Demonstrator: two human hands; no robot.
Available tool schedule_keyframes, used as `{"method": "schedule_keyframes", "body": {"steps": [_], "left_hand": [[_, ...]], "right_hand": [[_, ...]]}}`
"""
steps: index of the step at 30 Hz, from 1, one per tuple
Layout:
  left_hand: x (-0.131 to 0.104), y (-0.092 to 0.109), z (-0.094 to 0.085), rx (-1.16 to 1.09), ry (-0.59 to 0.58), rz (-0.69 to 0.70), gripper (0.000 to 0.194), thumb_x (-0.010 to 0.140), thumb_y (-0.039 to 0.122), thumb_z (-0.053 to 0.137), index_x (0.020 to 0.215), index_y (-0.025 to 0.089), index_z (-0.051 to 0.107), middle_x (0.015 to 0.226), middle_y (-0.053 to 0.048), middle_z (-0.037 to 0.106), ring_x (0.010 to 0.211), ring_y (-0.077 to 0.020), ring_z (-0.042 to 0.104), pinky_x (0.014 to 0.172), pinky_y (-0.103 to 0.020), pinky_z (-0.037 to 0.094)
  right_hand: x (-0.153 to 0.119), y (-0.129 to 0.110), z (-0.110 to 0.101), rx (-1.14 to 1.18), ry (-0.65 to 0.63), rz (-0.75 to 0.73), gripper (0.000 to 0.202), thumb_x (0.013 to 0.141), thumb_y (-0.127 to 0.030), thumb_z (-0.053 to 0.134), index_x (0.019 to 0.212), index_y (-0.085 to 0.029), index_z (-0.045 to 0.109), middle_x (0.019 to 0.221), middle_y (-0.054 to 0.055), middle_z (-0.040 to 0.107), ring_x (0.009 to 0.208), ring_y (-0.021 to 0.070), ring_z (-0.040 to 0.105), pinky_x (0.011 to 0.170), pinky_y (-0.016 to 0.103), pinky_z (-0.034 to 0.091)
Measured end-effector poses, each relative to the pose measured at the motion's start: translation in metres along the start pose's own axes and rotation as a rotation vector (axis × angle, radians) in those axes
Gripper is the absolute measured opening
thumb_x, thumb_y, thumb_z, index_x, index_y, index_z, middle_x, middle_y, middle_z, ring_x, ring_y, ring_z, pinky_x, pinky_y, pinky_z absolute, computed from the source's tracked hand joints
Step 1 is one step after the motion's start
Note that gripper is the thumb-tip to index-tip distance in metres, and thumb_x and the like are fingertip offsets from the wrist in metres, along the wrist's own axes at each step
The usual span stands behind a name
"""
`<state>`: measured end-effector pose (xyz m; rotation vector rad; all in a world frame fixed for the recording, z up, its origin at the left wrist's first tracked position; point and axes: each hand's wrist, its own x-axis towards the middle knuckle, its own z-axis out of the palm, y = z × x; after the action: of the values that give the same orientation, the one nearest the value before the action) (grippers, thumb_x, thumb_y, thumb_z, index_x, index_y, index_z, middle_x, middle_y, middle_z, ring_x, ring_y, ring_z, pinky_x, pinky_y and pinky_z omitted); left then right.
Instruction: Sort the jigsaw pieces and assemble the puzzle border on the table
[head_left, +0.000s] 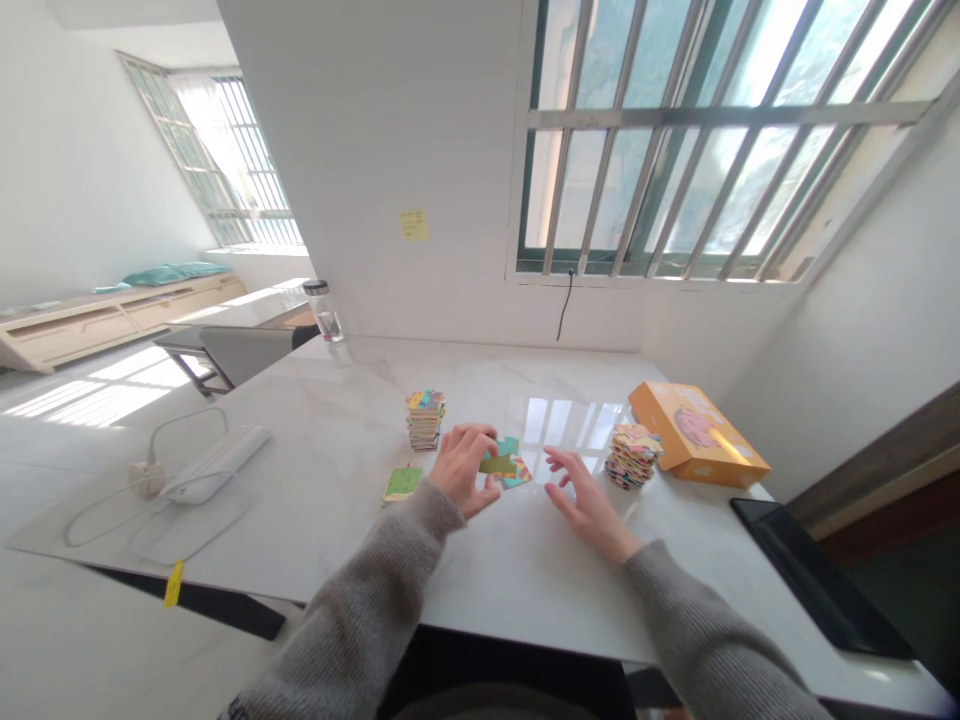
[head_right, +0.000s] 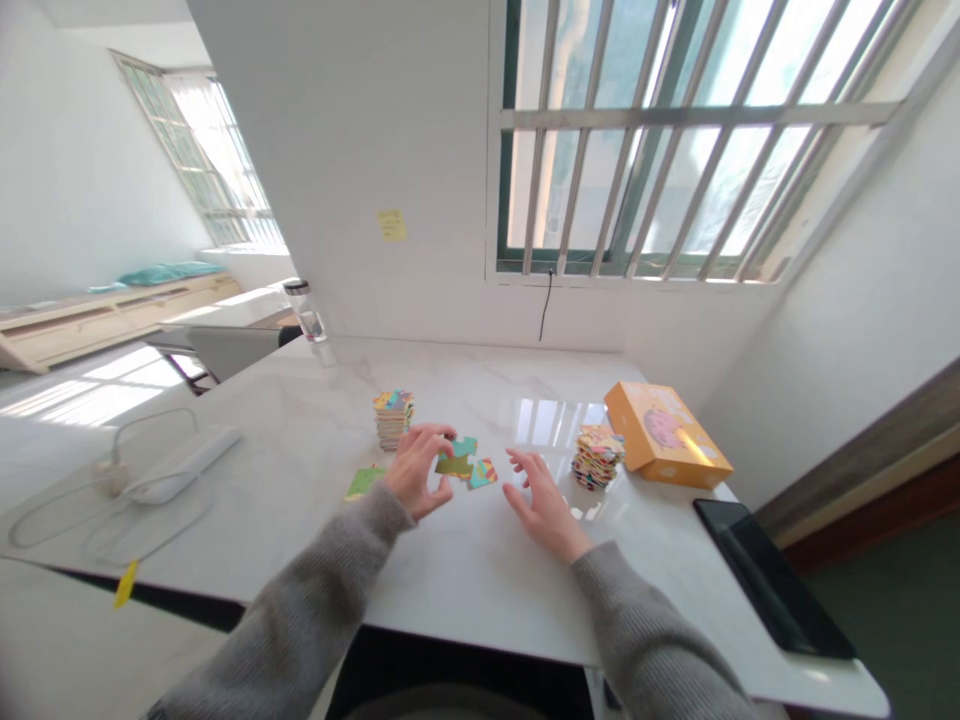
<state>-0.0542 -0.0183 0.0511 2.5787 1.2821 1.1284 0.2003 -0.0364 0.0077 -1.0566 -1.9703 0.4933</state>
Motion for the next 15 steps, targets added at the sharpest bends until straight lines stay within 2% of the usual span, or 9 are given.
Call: {"method": "schedule_keyframes", "body": {"steps": [2,4,7,9,11,15], "left_hand": [[0.011,-0.02,-0.02,0.034,0.057,-0.051,0.034,0.063,0.012,0.061,0.094,0.024,0.051,0.122,-0.007,0.061,0.116,-0.0291,0.049,0.106,-0.046,0.037],[0.023,-0.049,-0.037,0.046,0.121,-0.116,0.033,0.063,0.014,0.06,0.093,0.023,0.051,0.118,-0.007,0.062,0.111,-0.0284,0.05,0.106,-0.046,0.038],[0.037,-0.095,-0.056,0.091,0.117,-0.208,0.03,0.063,0.016,0.059,0.091,0.023,0.051,0.114,-0.007,0.063,0.108,-0.0284,0.05,0.104,-0.048,0.039],[0.043,-0.119,-0.062,0.114,0.074,-0.248,0.029,0.063,0.018,0.058,0.091,0.023,0.052,0.115,-0.006,0.064,0.108,-0.0289,0.05,0.105,-0.049,0.038],[0.047,-0.134,-0.063,0.123,0.044,-0.281,0.029,0.063,0.019,0.059,0.091,0.023,0.052,0.116,-0.005,0.065,0.109,-0.0293,0.05,0.105,-0.05,0.038],[0.049,-0.146,-0.059,0.116,0.009,-0.303,0.03,0.063,0.02,0.058,0.092,0.023,0.053,0.116,-0.005,0.066,0.11,-0.0299,0.05,0.105,-0.051,0.038]], "right_hand": [[-0.001,0.001,0.001,-0.006,-0.018,0.001,0.043,0.097,-0.028,0.048,0.139,-0.026,0.042,0.116,0.011,0.056,0.105,0.0234,0.057,0.085,0.04,0.054],[-0.002,0.002,0.003,-0.009,-0.037,0.007,0.043,0.097,-0.028,0.047,0.14,-0.026,0.041,0.116,0.01,0.056,0.105,0.0231,0.057,0.085,0.039,0.054],[-0.002,0.003,0.004,-0.002,-0.062,0.02,0.043,0.097,-0.027,0.047,0.139,-0.026,0.041,0.115,0.01,0.056,0.104,0.0223,0.057,0.084,0.038,0.054],[-0.002,0.004,0.005,0.001,-0.072,0.025,0.043,0.097,-0.026,0.047,0.139,-0.026,0.041,0.115,0.01,0.056,0.103,0.0219,0.058,0.083,0.037,0.054],[-0.001,0.005,0.005,-0.002,-0.074,0.027,0.042,0.097,-0.026,0.047,0.138,-0.026,0.041,0.114,0.01,0.056,0.102,0.0214,0.058,0.083,0.037,0.055],[-0.002,0.006,0.005,-0.012,-0.067,0.026,0.041,0.097,-0.025,0.046,0.138,-0.026,0.041,0.113,0.009,0.056,0.099,0.0206,0.059,0.082,0.037,0.055]]}}
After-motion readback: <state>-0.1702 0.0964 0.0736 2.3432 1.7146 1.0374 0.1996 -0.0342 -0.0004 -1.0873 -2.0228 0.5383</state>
